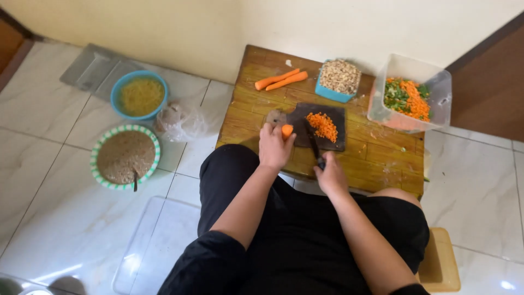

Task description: Chopping carrots into small pieces on a wooden cutting board using a knife.

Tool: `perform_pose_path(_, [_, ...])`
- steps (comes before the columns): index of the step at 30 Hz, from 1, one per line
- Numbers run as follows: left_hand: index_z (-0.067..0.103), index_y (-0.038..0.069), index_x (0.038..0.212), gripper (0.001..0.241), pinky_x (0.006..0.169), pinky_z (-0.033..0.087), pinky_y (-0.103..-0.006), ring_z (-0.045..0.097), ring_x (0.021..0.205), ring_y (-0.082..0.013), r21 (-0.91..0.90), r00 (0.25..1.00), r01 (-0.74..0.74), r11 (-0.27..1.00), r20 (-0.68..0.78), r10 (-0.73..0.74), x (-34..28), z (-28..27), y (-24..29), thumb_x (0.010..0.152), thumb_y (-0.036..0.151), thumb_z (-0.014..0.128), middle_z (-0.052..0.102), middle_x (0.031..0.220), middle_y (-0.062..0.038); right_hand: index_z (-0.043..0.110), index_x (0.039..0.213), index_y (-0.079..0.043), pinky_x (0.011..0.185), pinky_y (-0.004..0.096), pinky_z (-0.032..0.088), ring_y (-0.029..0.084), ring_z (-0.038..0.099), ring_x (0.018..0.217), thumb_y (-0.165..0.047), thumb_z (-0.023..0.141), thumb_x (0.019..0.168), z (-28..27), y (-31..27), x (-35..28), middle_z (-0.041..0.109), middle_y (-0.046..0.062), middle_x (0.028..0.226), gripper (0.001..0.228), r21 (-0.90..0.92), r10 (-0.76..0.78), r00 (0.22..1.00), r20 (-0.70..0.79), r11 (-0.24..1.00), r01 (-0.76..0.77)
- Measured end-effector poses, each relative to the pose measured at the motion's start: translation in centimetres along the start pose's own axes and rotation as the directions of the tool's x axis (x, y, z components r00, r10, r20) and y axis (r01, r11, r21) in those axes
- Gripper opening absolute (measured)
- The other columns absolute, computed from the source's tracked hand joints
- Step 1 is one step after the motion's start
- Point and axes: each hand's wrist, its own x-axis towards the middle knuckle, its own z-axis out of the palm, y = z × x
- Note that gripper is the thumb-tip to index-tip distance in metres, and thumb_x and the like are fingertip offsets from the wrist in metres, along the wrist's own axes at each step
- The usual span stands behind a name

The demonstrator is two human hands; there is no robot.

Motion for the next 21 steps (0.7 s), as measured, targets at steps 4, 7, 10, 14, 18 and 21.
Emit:
perform_pose_path(4, [0.067, 0.015, 0.128, 0.048, 0.089, 0.059, -0.0436, 0.059, 0.11, -0.0307, 0.04, 0.999, -0.033, 0.999, 0.035, 0.031, -0.4, -0.2, 0.8, 0.086, 0.037, 0.079, 0.049, 0.112, -0.003, 0.049, 0.135, -0.019, 0.095, 0.051, 0.052, 0.038, 0.065, 0.117, -0.033, 0.066, 0.095, -0.3, 3.0, 1.5, 0.062, 0.015, 0.126, 0.045, -0.021, 0.021, 1.0, -0.023, 1.0, -0.022])
perform_pose_path(7, [0.066, 0.019, 0.129, 0.047, 0.09, 0.058, -0.0433, 0.061, 0.11, -0.031, 0.04, 0.995, -0.041, 0.998, 0.089, 0.038, -0.4, -1.3, 1.6, 0.086, 0.033, 0.079, 0.052, 0.116, -0.003, 0.05, 0.135, -0.016, 0.095, 0.052, 0.052, 0.039, 0.067, 0.112, -0.031, 0.068, 0.095, -0.7, 3.0, 0.4, 0.063, 0.018, 0.121, 0.046, 0.091, -0.023, 0.999, -0.024, 0.995, 0.025])
perform_pose_path(10, [0.064, 0.02, 0.129, 0.049, 0.092, 0.057, -0.0432, 0.064, 0.111, -0.0312, 0.084, 0.986, -0.076, 0.994, 0.154, 0.062, 1.1, -2.6, 3.3, 0.084, 0.029, 0.081, 0.058, 0.118, -0.005, 0.054, 0.132, -0.014, 0.095, 0.056, 0.051, 0.047, 0.063, 0.115, -0.029, 0.07, 0.093, -1.3, 2.2, -0.6, 0.064, 0.024, 0.12, 0.044, 0.134, -0.122, 0.992, -0.029, 0.983, 0.125])
perform_pose_path(14, [0.061, 0.016, 0.13, 0.045, 0.111, 0.042, -0.0414, 0.065, 0.119, -0.0295, 0.146, 0.955, -0.145, 0.979, 0.279, 0.1, 2.8, -3.4, 4.5, 0.089, 0.02, 0.078, 0.067, 0.12, -0.007, 0.053, 0.131, -0.022, 0.095, 0.051, 0.052, 0.04, 0.064, 0.118, -0.031, 0.069, 0.093, -1.4, 3.4, 0.2, 0.062, 0.017, 0.126, 0.042, 0.001, -0.077, 0.996, 0.049, 0.997, 0.077])
perform_pose_path(18, [0.058, 0.022, 0.134, 0.047, 0.101, 0.053, -0.0432, 0.066, 0.117, -0.03, 0.174, 0.931, -0.05, 0.983, 0.366, -0.017, 3.9, -0.6, 3.6, 0.091, 0.025, 0.074, 0.066, 0.121, -0.006, 0.051, 0.133, -0.023, 0.091, 0.047, 0.053, 0.035, 0.066, 0.114, -0.031, 0.066, 0.096, -2.1, 4.2, 1.6, 0.061, 0.014, 0.126, 0.041, -0.028, 0.032, 0.999, 0.009, 0.999, -0.031])
perform_pose_path(21, [0.058, 0.022, 0.134, 0.046, 0.096, 0.057, -0.042, 0.067, 0.114, -0.031, 0.164, 0.921, -0.085, 0.983, 0.39, 0.015, 4.3, 1.7, 2.2, 0.091, 0.026, 0.075, 0.065, 0.118, -0.006, 0.052, 0.134, -0.019, 0.093, 0.051, 0.052, 0.042, 0.064, 0.116, -0.028, 0.067, 0.096, -3.1, 2.8, 1.2, 0.059, 0.019, 0.129, 0.042, 0.034, 0.03, 1.0, -0.004, 0.999, -0.03])
